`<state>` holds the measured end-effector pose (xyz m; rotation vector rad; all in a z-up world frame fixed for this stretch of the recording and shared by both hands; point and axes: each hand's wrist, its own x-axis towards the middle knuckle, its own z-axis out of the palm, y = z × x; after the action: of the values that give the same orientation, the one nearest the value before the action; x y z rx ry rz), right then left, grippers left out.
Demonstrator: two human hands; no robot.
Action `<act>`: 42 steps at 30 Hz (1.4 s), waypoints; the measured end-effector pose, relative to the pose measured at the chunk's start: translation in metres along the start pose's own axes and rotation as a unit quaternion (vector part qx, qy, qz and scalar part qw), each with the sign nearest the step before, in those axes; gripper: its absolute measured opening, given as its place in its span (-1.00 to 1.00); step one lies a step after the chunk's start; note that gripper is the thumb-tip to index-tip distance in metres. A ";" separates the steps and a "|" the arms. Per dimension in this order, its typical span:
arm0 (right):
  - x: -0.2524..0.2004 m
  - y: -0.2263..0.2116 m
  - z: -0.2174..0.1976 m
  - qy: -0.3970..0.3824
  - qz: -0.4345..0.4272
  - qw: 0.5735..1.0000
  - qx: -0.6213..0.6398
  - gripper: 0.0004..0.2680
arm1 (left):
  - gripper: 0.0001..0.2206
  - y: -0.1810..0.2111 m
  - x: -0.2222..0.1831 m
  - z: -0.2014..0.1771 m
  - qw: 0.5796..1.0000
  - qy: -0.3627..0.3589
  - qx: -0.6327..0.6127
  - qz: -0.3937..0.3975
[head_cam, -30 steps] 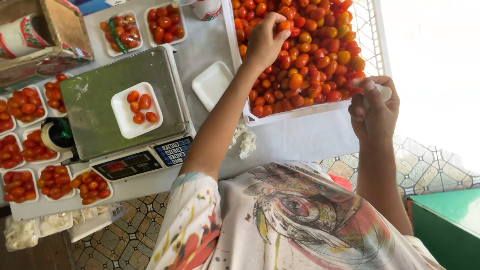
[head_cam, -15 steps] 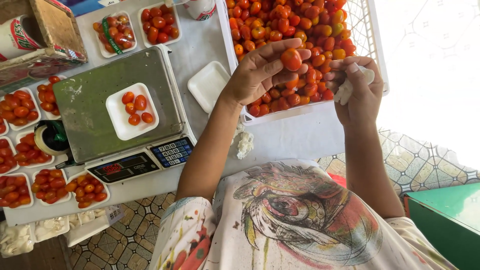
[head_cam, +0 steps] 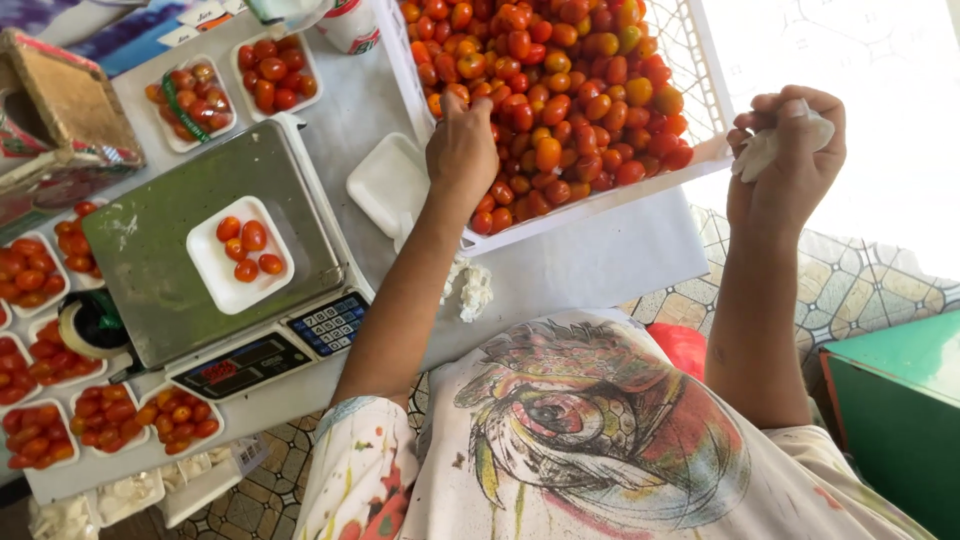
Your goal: The person wipes individual cherry tomatoes with a cloth and places them into white foam trays, then weighs the trays on a digital scale.
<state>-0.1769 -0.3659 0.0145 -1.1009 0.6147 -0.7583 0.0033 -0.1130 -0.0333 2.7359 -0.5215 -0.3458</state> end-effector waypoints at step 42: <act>-0.072 -0.010 0.121 0.103 0.356 0.916 0.155 -0.55 | -0.76 0.109 -0.087 0.048 0.811 0.084 -0.551 0.177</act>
<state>-0.1306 -0.2448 0.0692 -0.4404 0.9656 -0.3119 -0.1229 -0.1878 -0.0225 1.4805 -0.5296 -0.1987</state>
